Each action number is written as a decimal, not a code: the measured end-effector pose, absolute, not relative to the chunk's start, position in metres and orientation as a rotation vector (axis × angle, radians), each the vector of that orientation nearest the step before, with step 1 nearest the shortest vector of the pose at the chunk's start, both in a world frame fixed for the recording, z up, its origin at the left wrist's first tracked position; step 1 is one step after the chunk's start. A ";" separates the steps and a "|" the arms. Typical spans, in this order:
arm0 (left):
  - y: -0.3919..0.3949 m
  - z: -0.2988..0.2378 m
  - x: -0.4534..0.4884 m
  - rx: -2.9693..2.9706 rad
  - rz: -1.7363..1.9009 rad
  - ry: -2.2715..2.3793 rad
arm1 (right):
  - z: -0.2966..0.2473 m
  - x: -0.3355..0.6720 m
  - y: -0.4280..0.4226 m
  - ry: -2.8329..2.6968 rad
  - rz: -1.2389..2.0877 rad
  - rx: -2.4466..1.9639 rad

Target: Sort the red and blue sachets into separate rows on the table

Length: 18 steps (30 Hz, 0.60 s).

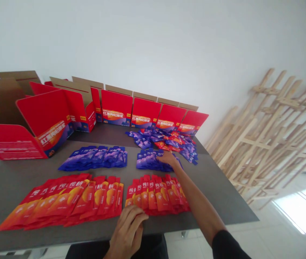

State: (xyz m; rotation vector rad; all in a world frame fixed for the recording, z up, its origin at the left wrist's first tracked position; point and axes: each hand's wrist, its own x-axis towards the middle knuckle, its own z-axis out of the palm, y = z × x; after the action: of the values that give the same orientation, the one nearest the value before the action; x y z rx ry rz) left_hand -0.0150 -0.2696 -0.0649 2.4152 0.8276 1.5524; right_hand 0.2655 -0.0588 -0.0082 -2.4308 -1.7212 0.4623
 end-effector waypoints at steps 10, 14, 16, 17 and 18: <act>-0.269 -0.065 -0.015 2.429 1.553 0.843 | -0.010 0.289 -0.062 -1.611 0.354 -2.494; -0.268 -0.065 -0.015 2.431 1.534 0.816 | -0.010 0.348 -0.078 -1.380 0.144 -2.575; -0.268 -0.066 -0.016 2.432 1.537 0.806 | -0.017 0.379 -0.089 -1.360 0.082 -2.641; -0.268 -0.066 -0.016 2.433 1.535 0.803 | -0.021 0.392 -0.095 -1.388 0.073 -2.659; -0.268 -0.067 -0.016 2.433 1.532 0.800 | -0.026 0.403 -0.100 -1.431 0.077 -2.663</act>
State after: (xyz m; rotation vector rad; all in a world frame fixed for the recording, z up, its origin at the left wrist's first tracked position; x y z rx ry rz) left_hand -0.0156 -0.2678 -0.0668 2.4334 0.7996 1.5319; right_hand 0.4034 -0.1001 -0.0262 -2.6630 -1.4311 0.0769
